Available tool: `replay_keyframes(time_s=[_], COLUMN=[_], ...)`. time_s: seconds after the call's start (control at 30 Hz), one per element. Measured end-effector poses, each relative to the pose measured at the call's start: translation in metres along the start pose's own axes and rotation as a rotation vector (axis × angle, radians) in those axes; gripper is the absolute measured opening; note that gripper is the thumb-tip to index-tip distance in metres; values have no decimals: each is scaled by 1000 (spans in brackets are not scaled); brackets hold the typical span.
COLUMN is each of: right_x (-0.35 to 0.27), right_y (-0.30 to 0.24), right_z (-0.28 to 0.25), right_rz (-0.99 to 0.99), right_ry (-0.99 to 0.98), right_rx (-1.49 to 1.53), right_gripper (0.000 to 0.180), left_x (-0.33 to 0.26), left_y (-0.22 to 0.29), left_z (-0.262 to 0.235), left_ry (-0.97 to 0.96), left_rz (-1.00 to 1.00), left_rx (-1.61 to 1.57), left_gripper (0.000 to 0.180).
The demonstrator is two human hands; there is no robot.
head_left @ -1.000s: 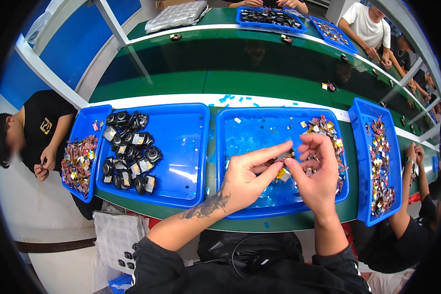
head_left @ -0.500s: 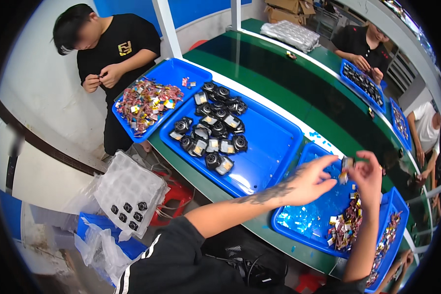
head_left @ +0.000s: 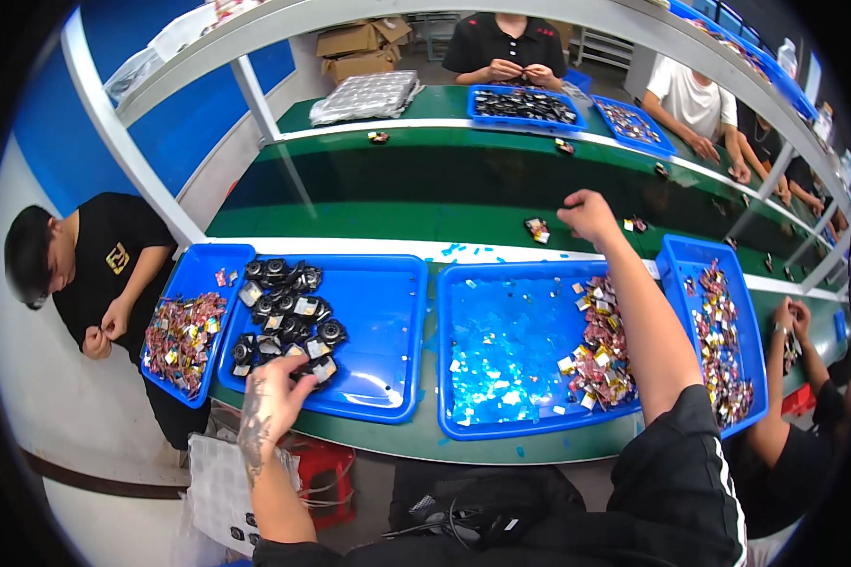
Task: The worker attaches straps to smartwatch housings at an electronics production line.
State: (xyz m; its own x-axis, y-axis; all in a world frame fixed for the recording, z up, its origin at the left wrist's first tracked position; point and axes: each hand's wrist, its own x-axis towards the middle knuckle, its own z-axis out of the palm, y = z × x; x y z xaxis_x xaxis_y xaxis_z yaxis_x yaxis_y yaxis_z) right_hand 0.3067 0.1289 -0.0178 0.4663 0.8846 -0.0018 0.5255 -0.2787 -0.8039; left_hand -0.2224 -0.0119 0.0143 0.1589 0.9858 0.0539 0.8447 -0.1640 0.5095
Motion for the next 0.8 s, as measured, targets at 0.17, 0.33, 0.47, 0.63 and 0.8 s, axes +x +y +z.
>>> replay_keyframes(time_s=[0.17, 0.33, 0.47, 0.63, 0.8], right_x=[-88, -161, -167, -166, -182], right_y=[-37, -21, -4, -9, -6], right_z=[-51, -70, -56, -37, -49], right_rz=[-330, -294, -436, -479, -458], right_ry=[68, -90, 1, 68, 131], right_rx=[-219, -501, -595, -686, -305], right_gripper=[14, 18, 16, 7, 6], left_x=[7, 52, 77, 83, 72], left_y=[-7, 99, 150, 170, 167], left_z=[-9, 30, 74, 96, 104], left_ry=[138, -37, -387, -505, -534], left_rz=[-46, 149, 120, 81, 77], left_rx=[-617, -1361, -1486, -1456, -1476], left_gripper=[36, 22, 18, 22, 41])
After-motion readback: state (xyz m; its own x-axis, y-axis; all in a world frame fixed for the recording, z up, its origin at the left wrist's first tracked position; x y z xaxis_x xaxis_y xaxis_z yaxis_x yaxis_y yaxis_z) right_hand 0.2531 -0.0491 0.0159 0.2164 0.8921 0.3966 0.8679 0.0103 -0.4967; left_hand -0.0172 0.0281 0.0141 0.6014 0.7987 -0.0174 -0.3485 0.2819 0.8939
